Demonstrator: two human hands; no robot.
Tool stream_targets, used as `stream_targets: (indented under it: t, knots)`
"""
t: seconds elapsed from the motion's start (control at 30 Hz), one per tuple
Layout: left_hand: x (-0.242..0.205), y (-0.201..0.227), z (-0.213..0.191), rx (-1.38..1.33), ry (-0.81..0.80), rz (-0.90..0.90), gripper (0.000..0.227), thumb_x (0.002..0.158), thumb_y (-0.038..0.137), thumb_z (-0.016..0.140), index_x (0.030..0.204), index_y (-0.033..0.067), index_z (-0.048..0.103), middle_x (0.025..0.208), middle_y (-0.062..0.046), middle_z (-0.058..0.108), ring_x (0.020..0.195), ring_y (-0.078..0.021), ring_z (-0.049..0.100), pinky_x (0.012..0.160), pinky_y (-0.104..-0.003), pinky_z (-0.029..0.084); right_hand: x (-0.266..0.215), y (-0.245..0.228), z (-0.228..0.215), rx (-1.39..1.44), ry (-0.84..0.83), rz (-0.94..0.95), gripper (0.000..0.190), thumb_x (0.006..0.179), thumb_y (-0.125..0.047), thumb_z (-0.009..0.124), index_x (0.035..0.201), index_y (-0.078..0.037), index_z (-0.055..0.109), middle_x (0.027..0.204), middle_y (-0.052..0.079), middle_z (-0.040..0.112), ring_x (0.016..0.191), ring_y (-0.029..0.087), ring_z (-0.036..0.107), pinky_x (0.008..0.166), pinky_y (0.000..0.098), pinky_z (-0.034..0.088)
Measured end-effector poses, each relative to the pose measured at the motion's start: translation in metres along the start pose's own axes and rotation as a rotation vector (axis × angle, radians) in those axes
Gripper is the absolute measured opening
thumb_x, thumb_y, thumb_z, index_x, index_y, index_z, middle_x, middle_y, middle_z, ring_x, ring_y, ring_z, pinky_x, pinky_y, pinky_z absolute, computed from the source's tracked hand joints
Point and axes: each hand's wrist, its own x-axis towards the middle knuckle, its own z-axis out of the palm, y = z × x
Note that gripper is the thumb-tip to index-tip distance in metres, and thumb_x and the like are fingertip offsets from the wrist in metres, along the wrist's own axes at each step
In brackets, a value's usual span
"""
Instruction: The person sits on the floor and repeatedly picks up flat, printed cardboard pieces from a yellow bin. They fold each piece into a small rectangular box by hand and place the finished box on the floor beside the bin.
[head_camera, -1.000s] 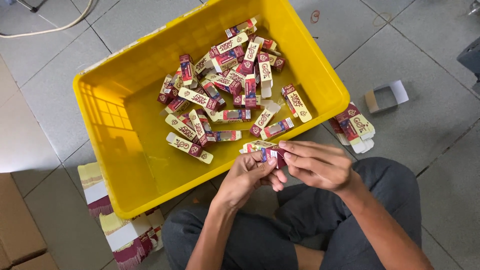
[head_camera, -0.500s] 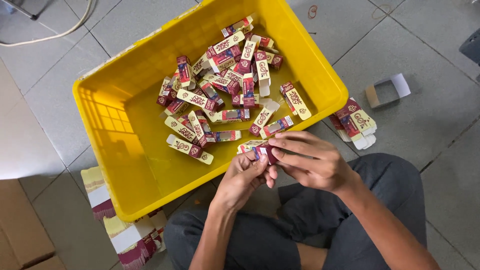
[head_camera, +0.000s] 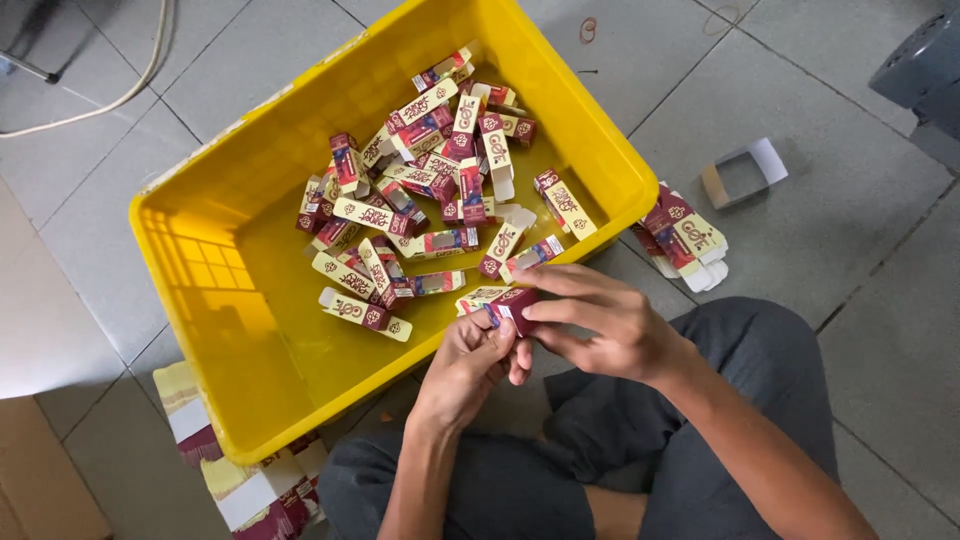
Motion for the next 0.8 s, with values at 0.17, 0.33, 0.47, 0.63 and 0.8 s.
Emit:
stream_targets:
  t: [0.17, 0.33, 0.47, 0.63, 0.8]
  knots:
    - [-0.002, 0.007, 0.013, 0.161, 0.088, 0.067, 0.028, 0.102, 0.019, 0.059, 0.106, -0.0091, 0.059, 0.07, -0.021, 0.067, 0.047, -0.0186, 0.065, 0.048, -0.03, 0.057, -0.008, 0.007, -0.001, -0.039, 0.033, -0.031, 0.017, 0.08, 0.004, 0.081, 0.097, 0.0, 0.078, 0.109, 0.025, 0.076, 0.096, 0.044, 0.076, 0.074, 0.0489, 0.066]
    - [-0.008, 0.008, 0.019, 0.12, 0.113, 0.047, 0.018, 0.1, 0.011, 0.061, 0.11, -0.0041, 0.065, 0.078, -0.015, 0.07, 0.054, -0.013, 0.058, 0.047, -0.025, 0.05, -0.02, 0.006, -0.004, -0.089, -0.066, 0.034, 0.035, 0.074, 0.006, 0.084, 0.105, -0.004, 0.071, 0.123, 0.02, 0.07, 0.109, 0.034, 0.075, 0.091, 0.0391, 0.067]
    - [-0.01, 0.015, 0.018, 0.132, 0.059, 0.039, 0.018, 0.102, 0.014, 0.061, 0.102, -0.004, 0.066, 0.073, -0.013, 0.07, 0.049, -0.013, 0.056, 0.045, -0.024, 0.049, -0.023, 0.007, -0.002, -0.082, -0.072, 0.041, 0.035, 0.074, 0.006, 0.084, 0.105, -0.004, 0.071, 0.125, 0.019, 0.07, 0.11, 0.034, 0.075, 0.093, 0.0393, 0.067]
    - [-0.015, 0.027, 0.016, 0.07, 0.012, -0.083, 0.018, 0.104, 0.014, 0.058, 0.101, -0.0028, 0.062, 0.059, -0.012, 0.066, 0.033, -0.007, 0.038, 0.032, -0.019, 0.028, -0.019, 0.004, 0.002, -0.078, -0.103, 0.058, 0.033, 0.075, 0.009, 0.082, 0.103, -0.002, 0.069, 0.123, 0.019, 0.07, 0.107, 0.034, 0.075, 0.089, 0.0394, 0.066]
    - [-0.017, 0.028, 0.013, 0.062, -0.032, -0.078, 0.016, 0.104, 0.012, 0.058, 0.102, -0.0026, 0.064, 0.054, -0.007, 0.062, 0.032, -0.0034, 0.032, 0.03, -0.018, 0.022, -0.014, -0.001, -0.001, -0.007, -0.156, 0.167, 0.03, 0.071, 0.008, 0.082, 0.094, -0.005, 0.067, 0.121, 0.015, 0.071, 0.106, 0.028, 0.074, 0.088, 0.0353, 0.065]
